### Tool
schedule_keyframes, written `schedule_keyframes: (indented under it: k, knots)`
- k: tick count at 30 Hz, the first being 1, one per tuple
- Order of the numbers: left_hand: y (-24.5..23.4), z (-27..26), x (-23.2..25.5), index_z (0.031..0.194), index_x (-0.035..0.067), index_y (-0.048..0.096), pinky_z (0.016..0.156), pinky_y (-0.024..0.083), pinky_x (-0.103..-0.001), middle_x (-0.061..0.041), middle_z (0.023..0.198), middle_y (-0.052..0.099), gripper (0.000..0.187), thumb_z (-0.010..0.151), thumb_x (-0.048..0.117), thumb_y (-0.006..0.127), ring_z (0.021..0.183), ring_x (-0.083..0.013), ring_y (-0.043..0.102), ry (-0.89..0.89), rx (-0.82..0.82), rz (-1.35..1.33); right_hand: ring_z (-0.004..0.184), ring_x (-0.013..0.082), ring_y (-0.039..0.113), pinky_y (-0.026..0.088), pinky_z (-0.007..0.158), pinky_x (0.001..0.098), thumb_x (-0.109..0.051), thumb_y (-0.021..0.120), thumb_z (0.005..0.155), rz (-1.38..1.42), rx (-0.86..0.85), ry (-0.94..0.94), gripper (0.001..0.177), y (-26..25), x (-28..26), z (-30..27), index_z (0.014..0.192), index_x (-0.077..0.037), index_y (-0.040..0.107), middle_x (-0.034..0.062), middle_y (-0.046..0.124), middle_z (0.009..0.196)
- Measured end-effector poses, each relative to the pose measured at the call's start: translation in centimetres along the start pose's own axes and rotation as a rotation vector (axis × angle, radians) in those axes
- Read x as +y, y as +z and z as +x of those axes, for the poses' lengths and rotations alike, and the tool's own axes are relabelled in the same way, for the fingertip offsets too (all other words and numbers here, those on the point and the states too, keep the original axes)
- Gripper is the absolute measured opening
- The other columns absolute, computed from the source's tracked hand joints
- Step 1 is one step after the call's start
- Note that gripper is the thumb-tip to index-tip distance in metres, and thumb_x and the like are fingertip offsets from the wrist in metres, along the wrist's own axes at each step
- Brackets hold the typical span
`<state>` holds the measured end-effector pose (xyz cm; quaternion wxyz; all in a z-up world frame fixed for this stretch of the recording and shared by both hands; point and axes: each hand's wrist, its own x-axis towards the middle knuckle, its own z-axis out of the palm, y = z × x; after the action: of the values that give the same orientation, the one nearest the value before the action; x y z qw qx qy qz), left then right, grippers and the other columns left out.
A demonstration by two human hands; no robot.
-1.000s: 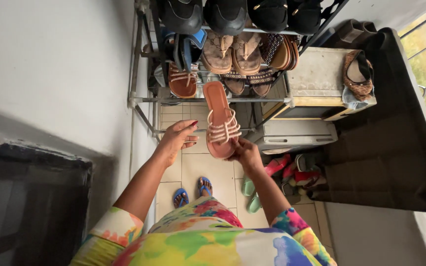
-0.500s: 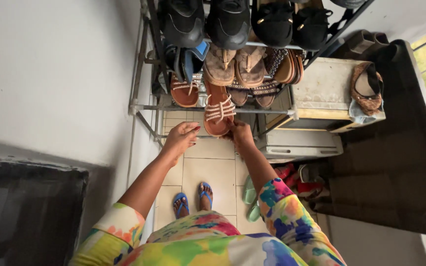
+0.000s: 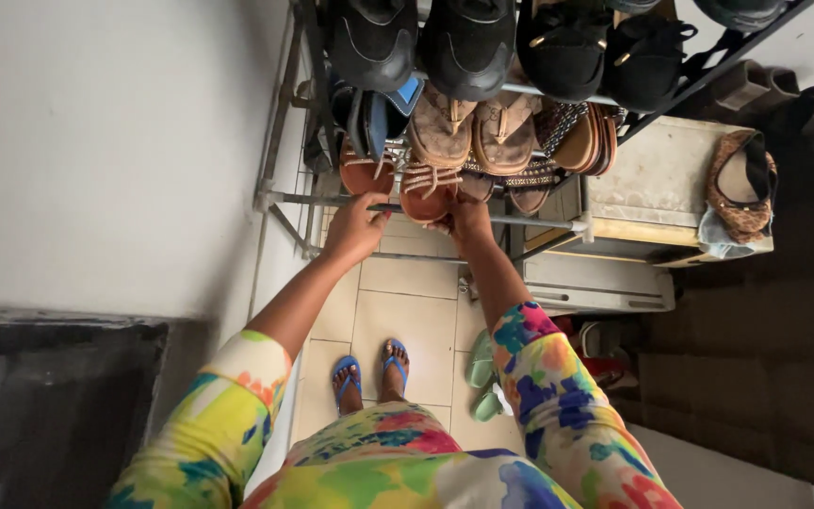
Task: Cleaning and organizing various sandals on a shoe rack in a balcony area.
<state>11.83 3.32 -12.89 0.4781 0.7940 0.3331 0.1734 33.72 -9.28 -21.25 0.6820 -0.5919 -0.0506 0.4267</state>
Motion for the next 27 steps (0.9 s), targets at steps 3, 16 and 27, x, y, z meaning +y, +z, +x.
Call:
schedule_keyframes:
  k: [3,16,27]
  knots:
    - [1.7,2.4,-2.6,0.116,0.011,0.071,0.090,0.055,-0.042,-0.015,0.114,0.073,0.028,0.090,0.022,0.075,0.104,-0.0329,0.070,0.175,0.091,0.125,0.072,0.0291,0.074,0.066,0.061,0.0385,-0.009,0.055,0.102,-0.007,-0.022,0.008,0.029,-0.1,-0.1,1.3,0.126,0.007,0.061,0.0207,0.072,0.101]
    - [1.9,4.7,-0.5,0.123,0.018,0.069,0.105,0.037,-0.063,-0.011,0.144,0.049,0.041,0.082,0.015,0.073,0.136,-0.0378,0.040,0.180,-0.002,0.647,0.066,0.0209,0.074,0.065,0.055,0.0332,-0.014,0.058,0.101,-0.132,0.117,0.080,0.028,2.5,-1.6,3.1,0.122,0.001,0.067,0.0134,0.075,0.092]
    - [1.7,5.3,-1.4,0.138,0.011,0.058,0.102,0.040,-0.059,-0.016,0.141,0.050,0.060,0.081,0.018,0.076,0.135,-0.0424,0.040,0.283,0.065,0.770,0.051,0.0243,0.071,0.059,0.043,0.0310,-0.013,0.061,0.100,-0.251,0.139,0.028,0.026,3.8,-3.9,0.5,0.121,0.002,0.069,0.0182,0.074,0.079]
